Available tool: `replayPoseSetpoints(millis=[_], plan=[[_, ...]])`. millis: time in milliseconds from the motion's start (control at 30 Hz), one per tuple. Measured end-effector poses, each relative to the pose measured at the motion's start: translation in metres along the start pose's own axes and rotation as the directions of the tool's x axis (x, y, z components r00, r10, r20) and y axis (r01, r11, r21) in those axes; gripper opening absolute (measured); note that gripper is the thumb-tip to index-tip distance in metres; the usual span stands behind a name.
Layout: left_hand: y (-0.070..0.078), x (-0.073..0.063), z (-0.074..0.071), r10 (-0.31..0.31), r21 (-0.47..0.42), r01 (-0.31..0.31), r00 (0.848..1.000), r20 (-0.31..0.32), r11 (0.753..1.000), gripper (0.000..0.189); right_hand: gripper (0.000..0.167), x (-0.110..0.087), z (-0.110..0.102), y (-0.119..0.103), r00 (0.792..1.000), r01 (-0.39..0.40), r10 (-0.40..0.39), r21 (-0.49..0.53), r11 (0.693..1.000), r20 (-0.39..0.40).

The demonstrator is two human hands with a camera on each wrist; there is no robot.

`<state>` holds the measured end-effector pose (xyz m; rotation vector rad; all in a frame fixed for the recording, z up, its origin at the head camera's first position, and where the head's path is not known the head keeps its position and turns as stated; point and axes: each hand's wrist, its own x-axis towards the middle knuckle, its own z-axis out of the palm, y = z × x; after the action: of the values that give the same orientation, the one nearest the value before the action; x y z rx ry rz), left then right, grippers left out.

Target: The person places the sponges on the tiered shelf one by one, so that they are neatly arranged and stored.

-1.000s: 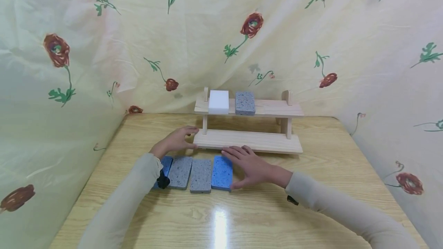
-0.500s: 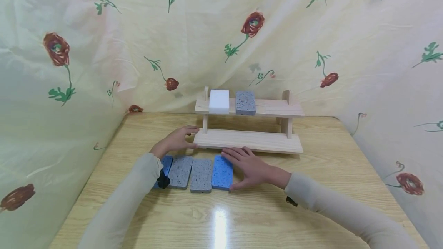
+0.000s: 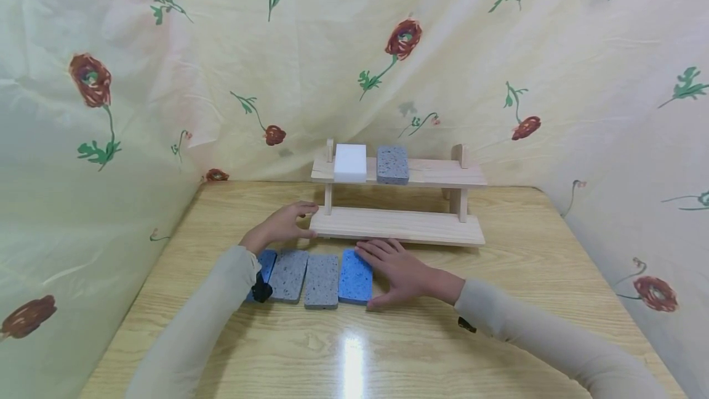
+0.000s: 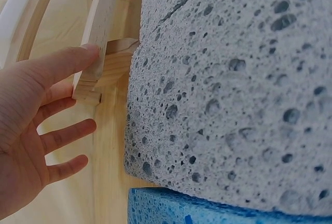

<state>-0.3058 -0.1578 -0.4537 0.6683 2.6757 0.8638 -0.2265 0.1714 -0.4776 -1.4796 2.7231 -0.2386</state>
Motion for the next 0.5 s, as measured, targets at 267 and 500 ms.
replayPoseSetpoints(millis=[267, 500], plan=[[0.0007, 0.0005, -0.0001, -0.013, -0.002, 0.013, 1.0, 0.0, 1.0, 0.075, 0.113, 0.0014, 0.0038, 0.0009, 1.0, -0.011, 0.011, -0.002, 1.0, 0.011], [0.0004, 0.0004, -0.0003, -0.016, 0.0, 0.016, 1.0, 0.0, 1.0, 0.074, 0.114, 0.003, 0.0037, -0.0006, 1.0, -0.013, 0.013, -0.017, 1.0, 0.012]])
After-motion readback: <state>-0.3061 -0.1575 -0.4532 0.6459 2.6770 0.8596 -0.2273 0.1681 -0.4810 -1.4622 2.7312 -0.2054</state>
